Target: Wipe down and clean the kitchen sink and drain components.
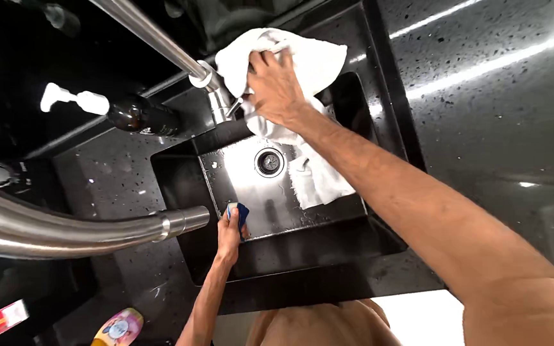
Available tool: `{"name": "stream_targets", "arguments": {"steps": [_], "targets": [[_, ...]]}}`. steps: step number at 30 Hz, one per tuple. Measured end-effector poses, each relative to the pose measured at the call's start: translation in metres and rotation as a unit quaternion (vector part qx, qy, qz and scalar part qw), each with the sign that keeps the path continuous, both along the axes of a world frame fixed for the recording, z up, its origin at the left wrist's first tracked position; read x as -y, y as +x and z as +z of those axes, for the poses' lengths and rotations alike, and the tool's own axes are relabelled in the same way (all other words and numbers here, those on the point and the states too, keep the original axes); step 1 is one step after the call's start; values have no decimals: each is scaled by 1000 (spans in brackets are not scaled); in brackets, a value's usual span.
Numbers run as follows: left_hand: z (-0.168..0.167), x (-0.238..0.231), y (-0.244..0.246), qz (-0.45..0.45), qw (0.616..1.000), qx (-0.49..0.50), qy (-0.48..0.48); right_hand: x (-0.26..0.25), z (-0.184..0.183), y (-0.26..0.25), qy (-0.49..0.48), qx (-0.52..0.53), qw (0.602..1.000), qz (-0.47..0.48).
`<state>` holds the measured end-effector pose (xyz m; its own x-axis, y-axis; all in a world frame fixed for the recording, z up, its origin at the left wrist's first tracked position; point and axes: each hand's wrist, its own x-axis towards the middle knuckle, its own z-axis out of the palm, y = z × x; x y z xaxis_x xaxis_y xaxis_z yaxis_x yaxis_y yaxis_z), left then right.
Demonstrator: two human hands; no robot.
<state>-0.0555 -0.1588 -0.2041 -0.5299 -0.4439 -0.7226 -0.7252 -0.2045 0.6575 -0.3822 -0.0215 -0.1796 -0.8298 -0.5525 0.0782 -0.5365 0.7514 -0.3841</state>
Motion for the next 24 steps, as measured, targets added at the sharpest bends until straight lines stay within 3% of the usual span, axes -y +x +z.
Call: {"name": "stream_targets", "arguments": {"steps": [5, 7, 10, 12, 15, 17, 19, 24], "targets": [[-28, 22, 9, 1, 992, 33, -124, -95, 18, -31, 100, 80, 982, -139], [-32, 32, 8, 3, 985, 33, -170, -91, 17, -40, 117, 77, 974, -176], [-28, 43, 12, 13, 976, 21, -216, -53, 0, -19, 64, 19, 961, -268], [-23, 48, 15, 20, 975, 10, -219, -15, 2, 4, 11, -3, 975, -222], [-16, 34, 25, 15, 980, 9, -200, 22, -4, 20, -4, -36, 998, -60], [-16, 20, 28, 22, 984, 8, -177, 12, -8, 6, 12, -44, 999, 20], [-18, 8, 32, 44, 987, 19, -154, -13, -7, 2, 19, -33, 999, 33], [-30, -3, 34, 57, 992, 36, -105, -89, 2, -27, 107, 31, 968, -226]]}}
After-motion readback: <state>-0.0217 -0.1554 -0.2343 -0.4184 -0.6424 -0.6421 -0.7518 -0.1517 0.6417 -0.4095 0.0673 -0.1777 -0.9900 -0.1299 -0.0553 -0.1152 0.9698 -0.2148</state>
